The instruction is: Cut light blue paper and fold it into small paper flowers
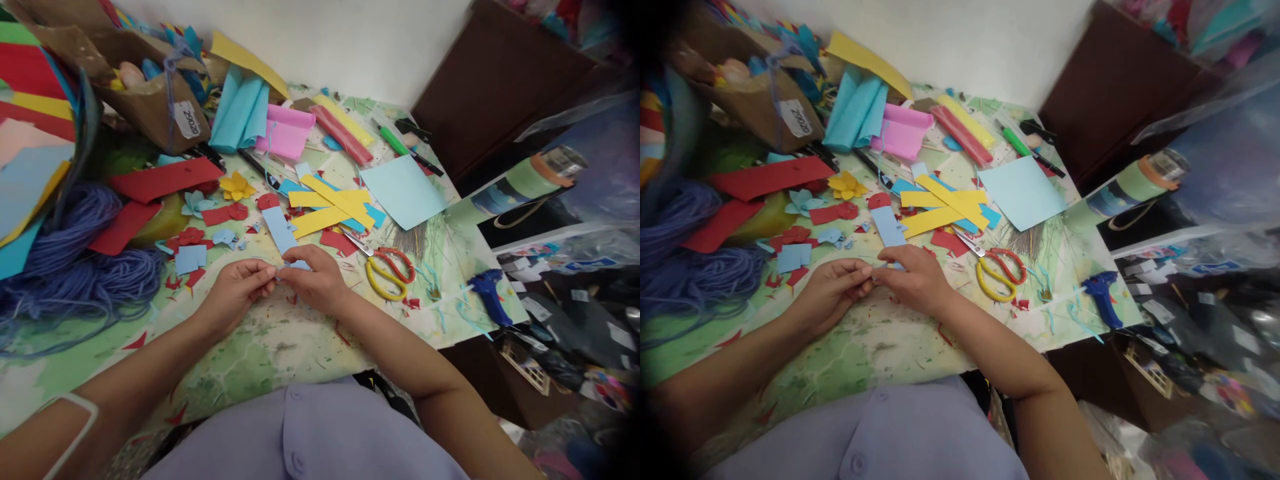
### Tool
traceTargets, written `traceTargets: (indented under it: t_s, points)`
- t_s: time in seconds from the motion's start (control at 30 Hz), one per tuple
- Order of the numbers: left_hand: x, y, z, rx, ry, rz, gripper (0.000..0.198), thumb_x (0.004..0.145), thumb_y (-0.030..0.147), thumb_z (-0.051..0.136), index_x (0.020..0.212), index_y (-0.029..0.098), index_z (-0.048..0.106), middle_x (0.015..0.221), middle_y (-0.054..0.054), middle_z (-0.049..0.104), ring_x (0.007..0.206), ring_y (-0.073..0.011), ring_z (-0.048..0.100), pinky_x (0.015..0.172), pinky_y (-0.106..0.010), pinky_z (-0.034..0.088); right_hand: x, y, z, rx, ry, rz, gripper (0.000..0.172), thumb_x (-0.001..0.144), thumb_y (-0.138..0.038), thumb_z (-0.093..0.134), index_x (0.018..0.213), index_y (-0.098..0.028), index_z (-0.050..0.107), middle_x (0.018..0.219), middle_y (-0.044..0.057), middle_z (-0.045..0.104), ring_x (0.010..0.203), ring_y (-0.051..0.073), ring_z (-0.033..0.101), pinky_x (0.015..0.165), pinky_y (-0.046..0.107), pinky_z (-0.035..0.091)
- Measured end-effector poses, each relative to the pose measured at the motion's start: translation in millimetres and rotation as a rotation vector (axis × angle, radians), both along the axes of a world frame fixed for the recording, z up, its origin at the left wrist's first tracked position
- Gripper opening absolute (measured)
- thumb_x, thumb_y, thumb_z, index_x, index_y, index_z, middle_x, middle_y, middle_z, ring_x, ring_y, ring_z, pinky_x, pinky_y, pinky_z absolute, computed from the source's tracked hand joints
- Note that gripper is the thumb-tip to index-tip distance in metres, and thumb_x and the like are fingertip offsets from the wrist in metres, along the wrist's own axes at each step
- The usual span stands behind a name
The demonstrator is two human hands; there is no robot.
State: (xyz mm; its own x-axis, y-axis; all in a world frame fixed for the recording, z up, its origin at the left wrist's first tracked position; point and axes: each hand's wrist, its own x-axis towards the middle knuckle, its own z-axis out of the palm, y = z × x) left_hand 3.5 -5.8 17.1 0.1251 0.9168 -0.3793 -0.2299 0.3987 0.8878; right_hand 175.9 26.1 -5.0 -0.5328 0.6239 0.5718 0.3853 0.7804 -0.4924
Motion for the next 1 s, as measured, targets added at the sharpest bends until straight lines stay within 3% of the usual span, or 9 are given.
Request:
traceTargets:
  t_s: [0.43,0.73,1.0]
  points:
    - [3.0,-3.2,-2.9,0.036,0.039,-0.025,0.014,0.073,0.031,0.069,0.074,0.017,0.070,0.065,-0.002,0.067,0.057,-0.0106,0.055,0.056,-0.022,0.043,-7.6,-4.7,4.0,-0.308,0.291,-0.066,0.013,0.087,-0.026,0.055,0.079,-0.019,0.062,0.089,0.006,0.064,0.084,0.015,0.060,0.078,0.029,0.051]
    - [0.5,-6.4,-11.5,0.044,0.090,-0.021,0.015,0.070,0.028,0.074,0.082,0.020,0.072,0.069,-0.002,0.071,0.065,-0.0143,0.065,0.065,-0.025,0.052,-8.2,-6.0,4.6,-0.386,0.338,-0.092,0.014,0.085,-0.027,0.057,0.075,-0.019,0.063,0.088,0.005,0.065,0.083,0.015,0.061,0.079,0.030,0.050]
    - [1.0,-7.2,-8.5,0.080,0.125,0.003,0.011,0.069,0.025,0.072,0.078,0.019,0.072,0.067,-0.002,0.071,0.060,-0.0132,0.064,0.061,-0.024,0.052,-11.2,-7.5,6.3,-0.413,0.431,-0.095,0.011,0.080,-0.024,0.063,0.071,-0.018,0.063,0.083,0.005,0.064,0.081,0.014,0.061,0.078,0.028,0.049]
